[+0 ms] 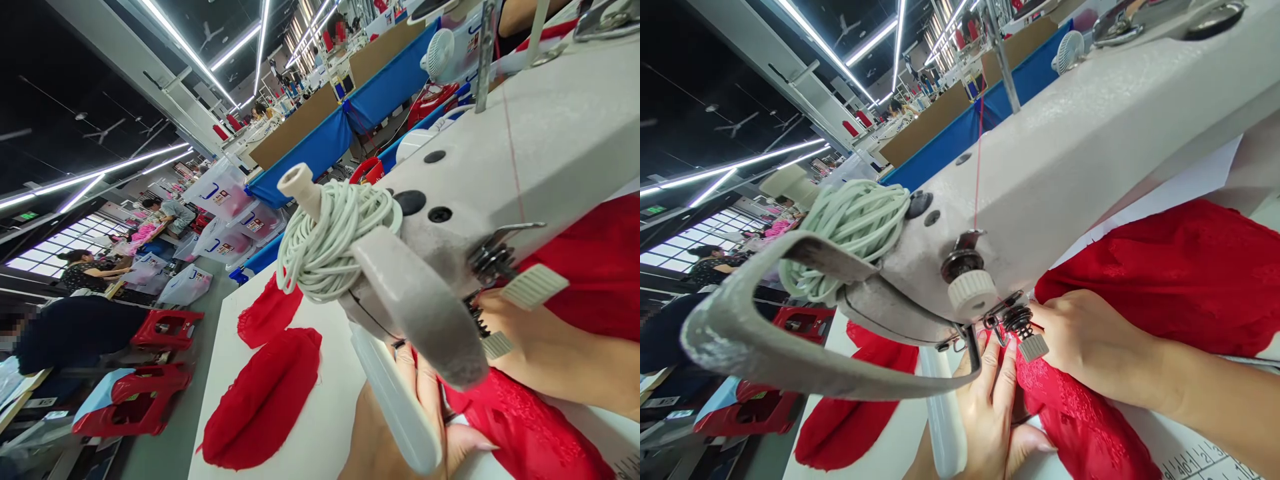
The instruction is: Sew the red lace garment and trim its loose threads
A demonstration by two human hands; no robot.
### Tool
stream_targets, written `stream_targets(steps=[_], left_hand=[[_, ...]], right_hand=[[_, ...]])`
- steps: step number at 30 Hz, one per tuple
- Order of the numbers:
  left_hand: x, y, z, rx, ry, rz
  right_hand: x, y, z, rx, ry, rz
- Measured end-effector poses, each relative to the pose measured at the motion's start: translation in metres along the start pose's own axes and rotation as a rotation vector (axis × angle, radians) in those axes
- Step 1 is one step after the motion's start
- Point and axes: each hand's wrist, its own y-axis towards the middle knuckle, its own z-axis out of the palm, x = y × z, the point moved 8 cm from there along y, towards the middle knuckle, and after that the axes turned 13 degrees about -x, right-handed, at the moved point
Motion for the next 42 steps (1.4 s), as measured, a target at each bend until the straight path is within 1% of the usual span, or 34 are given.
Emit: stream_targets(steps=[2,4,6,7,8,10,12,14,17,19,22,27,32,34,37,39,42], left_hand=[[-0.002,0.006,-0.004,-0.002,0.024,0.033],[-0.004,0.013,-0.01,-0.014,0.058,0.053],[-0.003,0.019,-0.013,0.017,0.081,0.023],[-0.002,0.02,-0.013,0.053,0.087,-0.001],[-0.002,0.021,-0.012,0.065,0.092,-0.012],[-0.007,0.021,-0.017,-0.03,0.099,0.039],[-0.008,0.017,-0.017,-0.106,0.103,0.039],[-0.007,0.013,-0.012,-0.11,0.09,0.018],[-0.008,0.01,-0.005,-0.092,0.059,0.023],[-0.008,0.011,-0.005,-0.091,0.048,0.015],[-0.006,0.014,-0.009,-0.112,0.054,0.0],[-0.006,0.022,-0.017,-0.068,0.08,0.034],[-0.004,0.023,-0.017,-0.01,0.083,-0.006],[-0.005,0.021,-0.015,-0.014,0.08,-0.007],[-0.005,0.021,-0.018,-0.064,0.11,0.008],[-0.004,0.023,-0.02,-0.059,0.12,0.02],[-0.004,0.028,-0.019,0.013,0.071,0.051]], right_hand=[[0.005,0.001,-0.003,-0.027,0.05,-0.057],[0.007,0.001,-0.004,-0.039,0.072,-0.077],[0.007,0.001,-0.003,-0.019,0.078,-0.076],[0.006,0.001,-0.002,-0.012,0.081,-0.074],[0.006,0.001,-0.002,-0.008,0.083,-0.069],[0.006,0.003,-0.002,-0.011,0.089,-0.062],[0.007,0.005,-0.002,-0.02,0.1,-0.06],[0.008,0.007,-0.003,-0.029,0.106,-0.06],[0.009,0.009,-0.005,-0.043,0.104,-0.053],[0.009,0.009,-0.005,-0.044,0.109,-0.053],[0.009,0.009,-0.006,-0.045,0.117,-0.047],[0.005,0.008,-0.005,-0.055,0.118,-0.024],[0.002,0.004,-0.001,-0.019,0.127,-0.004],[0.002,0.004,0.0,-0.005,0.129,0.005],[0.005,0.007,-0.001,0.004,0.128,0.002],[0.007,0.01,-0.003,-0.016,0.119,-0.017],[0.009,0.011,-0.007,-0.064,0.097,-0.05]])
